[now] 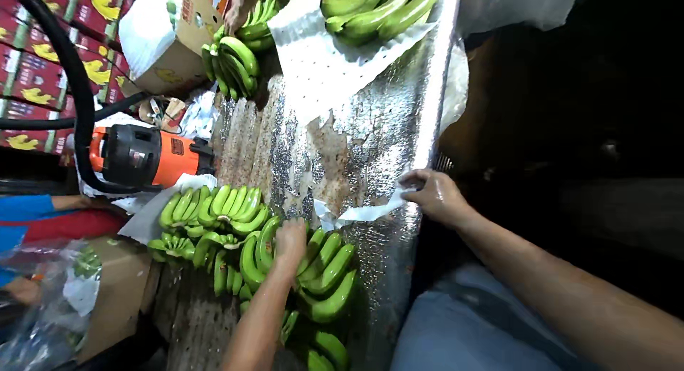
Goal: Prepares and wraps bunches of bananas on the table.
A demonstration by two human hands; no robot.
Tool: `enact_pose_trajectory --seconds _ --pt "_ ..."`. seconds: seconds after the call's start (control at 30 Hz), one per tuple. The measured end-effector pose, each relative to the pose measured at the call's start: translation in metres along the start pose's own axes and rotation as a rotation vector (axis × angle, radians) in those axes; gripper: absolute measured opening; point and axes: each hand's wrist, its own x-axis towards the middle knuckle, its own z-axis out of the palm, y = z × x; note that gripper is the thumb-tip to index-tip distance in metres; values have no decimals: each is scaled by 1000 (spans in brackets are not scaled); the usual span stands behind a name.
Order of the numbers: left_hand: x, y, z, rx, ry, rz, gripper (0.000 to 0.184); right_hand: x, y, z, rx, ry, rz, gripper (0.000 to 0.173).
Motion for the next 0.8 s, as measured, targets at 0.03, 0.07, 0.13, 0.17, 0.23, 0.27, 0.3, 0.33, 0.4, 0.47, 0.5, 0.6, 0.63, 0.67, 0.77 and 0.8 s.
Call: enact_pose_trajectory --seconds 0.03,0.07,0.13,0.17,0.23,0.27,0.3,0.33,0.4,0.47,0.5,0.6,0.63,0.67,0.77,0.8 --pt "-3 9 -7 -142 53 106 50 -4 -6 -1 40 -47 -42 29" --pt "-7 20 -12 -336 87 231 62 -10 -13 0 97 -106 -95 28" --pt "-10 50 -13 -707 71 466 81 -26 -28 1 246 -234 -211 33" --pt "-10 66 -14 -811 37 529 78 -32 -33 -1 339 -278 -259 35" --pt "-10 88 -17 -872 18 536 51 -36 -35 -9 521 -311 -312 35" --pt "-10 95 -17 -899 59 506 35 -35 -31 -15 574 -297 -306 32" --pt "-10 98 -14 -976 146 487 24 -32 -24 -21 594 -267 -280 26" --pt "-10 102 -11 -1111 251 505 18 -28 -14 -26 582 -245 -246 20" --pt "-16 114 -8 -1513 312 683 9 -22 14 -32 557 -326 -215 10" --pt "-28 135 -13 -1889 104 937 7 -23 37 -28 619 -516 -190 8" --pt "-30 145 -15 -2000 -30 1036 8 -24 44 -24 689 -601 -170 12" --pt "-31 157 -19 -2166 -239 1087 10 -24 57 -18 950 -818 -141 15" --pt "-30 156 -21 -2156 -214 1050 11 -23 60 -17 1007 -829 -142 16" --pt "-32 153 -23 -2095 -125 973 14 -25 58 -18 1019 -744 -104 17" --pt "-40 146 -28 -1543 240 723 42 -36 41 -24 959 -316 87 17" --pt "-43 145 -26 -1357 262 734 47 -37 40 -24 973 -218 141 19"
